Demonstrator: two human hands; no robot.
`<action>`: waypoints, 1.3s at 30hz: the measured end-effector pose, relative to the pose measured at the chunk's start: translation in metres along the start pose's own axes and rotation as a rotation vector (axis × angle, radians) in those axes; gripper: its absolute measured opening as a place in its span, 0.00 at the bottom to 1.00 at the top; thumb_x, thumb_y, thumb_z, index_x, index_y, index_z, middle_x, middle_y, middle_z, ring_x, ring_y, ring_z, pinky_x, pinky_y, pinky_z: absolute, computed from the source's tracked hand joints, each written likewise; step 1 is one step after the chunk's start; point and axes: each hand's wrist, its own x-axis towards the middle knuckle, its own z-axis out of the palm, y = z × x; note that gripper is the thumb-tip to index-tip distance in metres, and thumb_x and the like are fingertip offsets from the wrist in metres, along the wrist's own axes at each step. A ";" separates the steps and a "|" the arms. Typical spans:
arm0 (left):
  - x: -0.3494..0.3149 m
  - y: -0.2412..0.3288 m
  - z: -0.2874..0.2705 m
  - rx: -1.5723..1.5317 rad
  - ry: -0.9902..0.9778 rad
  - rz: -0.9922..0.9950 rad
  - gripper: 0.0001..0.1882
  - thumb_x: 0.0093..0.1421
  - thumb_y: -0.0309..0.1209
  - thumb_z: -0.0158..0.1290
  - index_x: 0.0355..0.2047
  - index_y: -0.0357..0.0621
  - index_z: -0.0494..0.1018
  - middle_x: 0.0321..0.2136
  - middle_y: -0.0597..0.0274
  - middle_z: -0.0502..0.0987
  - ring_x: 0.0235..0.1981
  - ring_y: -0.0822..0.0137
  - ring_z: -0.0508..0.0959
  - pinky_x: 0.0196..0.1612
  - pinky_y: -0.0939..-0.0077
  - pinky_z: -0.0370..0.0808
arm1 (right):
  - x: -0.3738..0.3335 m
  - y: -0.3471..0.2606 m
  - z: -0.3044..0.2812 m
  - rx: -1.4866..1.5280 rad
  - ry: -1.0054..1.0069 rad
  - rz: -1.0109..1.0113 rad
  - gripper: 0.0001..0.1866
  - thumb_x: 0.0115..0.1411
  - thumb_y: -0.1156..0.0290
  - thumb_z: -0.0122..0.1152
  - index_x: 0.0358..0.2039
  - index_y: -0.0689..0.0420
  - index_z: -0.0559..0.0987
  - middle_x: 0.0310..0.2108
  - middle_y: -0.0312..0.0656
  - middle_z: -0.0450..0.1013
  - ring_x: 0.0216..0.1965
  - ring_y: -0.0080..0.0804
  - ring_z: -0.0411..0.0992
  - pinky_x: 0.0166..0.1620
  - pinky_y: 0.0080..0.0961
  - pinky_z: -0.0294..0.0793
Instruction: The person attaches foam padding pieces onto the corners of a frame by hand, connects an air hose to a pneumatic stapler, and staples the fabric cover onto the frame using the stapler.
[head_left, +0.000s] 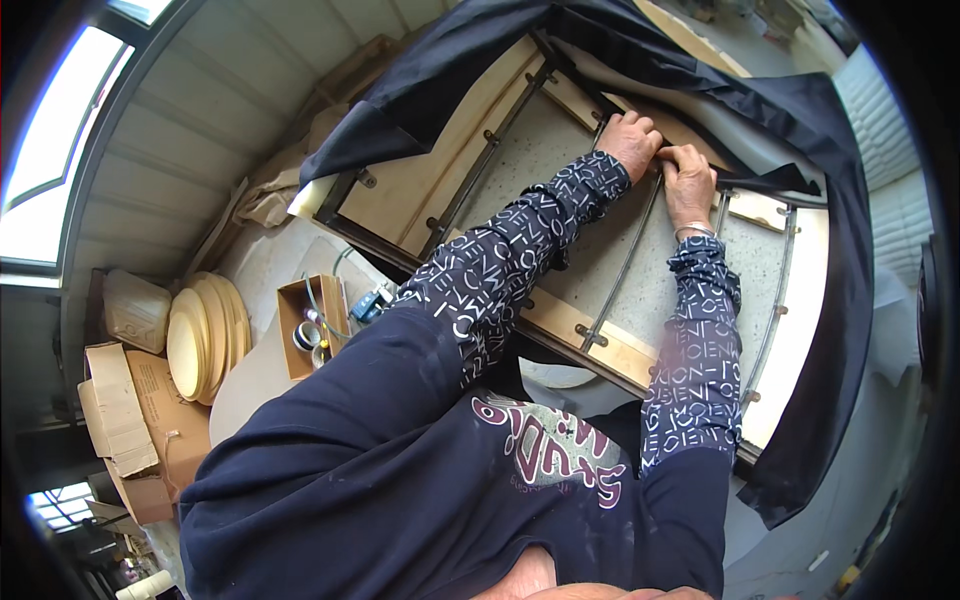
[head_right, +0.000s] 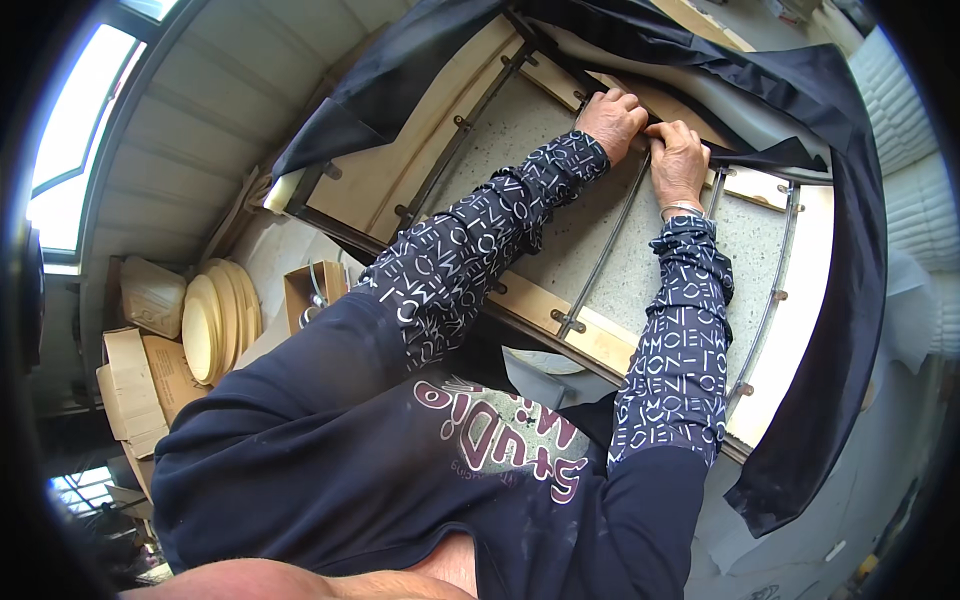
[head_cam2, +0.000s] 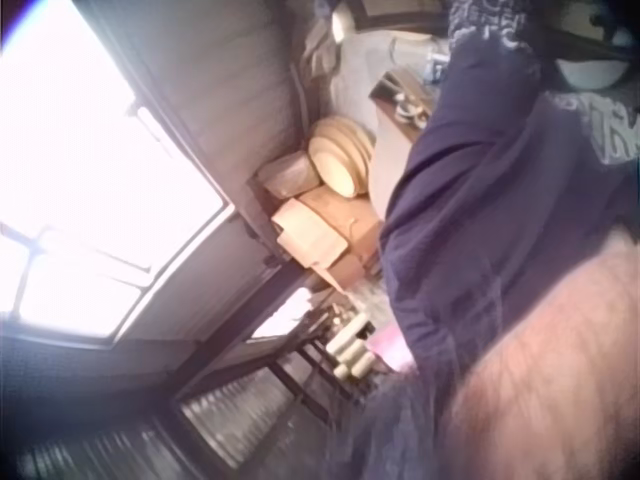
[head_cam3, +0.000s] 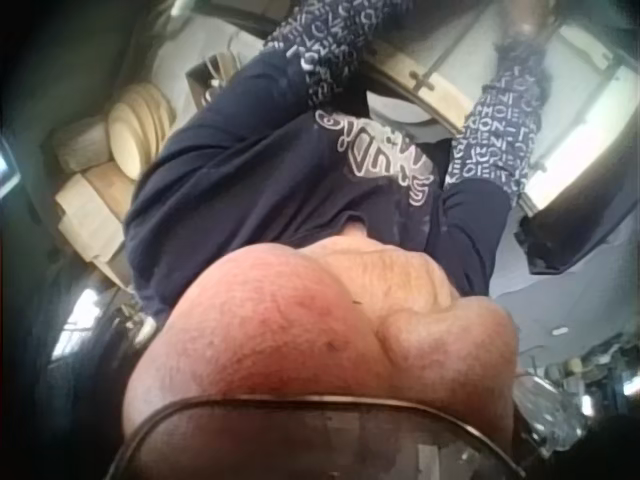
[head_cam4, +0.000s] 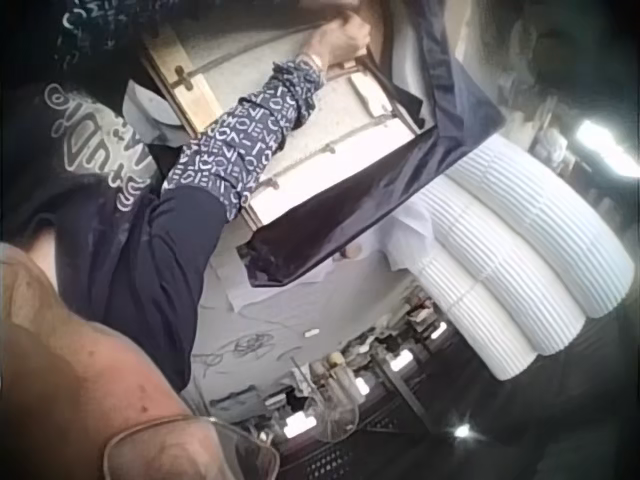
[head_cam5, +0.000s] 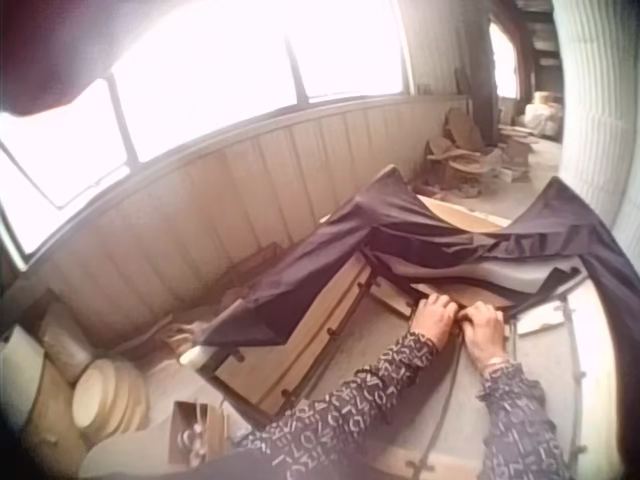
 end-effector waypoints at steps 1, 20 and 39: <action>0.001 0.001 -0.001 -0.001 -0.001 0.013 0.07 0.51 0.29 0.56 0.32 0.52 0.77 0.37 0.64 0.75 0.46 0.62 0.74 0.47 0.65 0.70 | -0.001 0.002 0.001 0.002 0.000 -0.002 0.05 0.55 0.70 0.61 0.33 0.47 0.81 0.34 0.33 0.74 0.43 0.35 0.72 0.47 0.35 0.66; 0.040 -0.041 -0.056 0.290 -0.582 -0.016 0.17 0.55 0.30 0.55 0.46 0.60 0.79 0.43 0.67 0.78 0.52 0.63 0.73 0.54 0.59 0.67 | -0.001 0.004 0.003 0.061 0.032 0.049 0.03 0.55 0.67 0.64 0.31 0.46 0.82 0.33 0.31 0.74 0.42 0.34 0.73 0.46 0.34 0.67; -0.003 -0.003 -0.020 -0.067 -0.122 -0.122 0.14 0.51 0.31 0.58 0.41 0.55 0.77 0.41 0.62 0.76 0.49 0.58 0.73 0.53 0.55 0.66 | 0.001 -0.006 -0.002 -0.067 -0.012 -0.042 0.04 0.55 0.69 0.61 0.32 0.47 0.82 0.34 0.32 0.74 0.42 0.35 0.72 0.47 0.35 0.67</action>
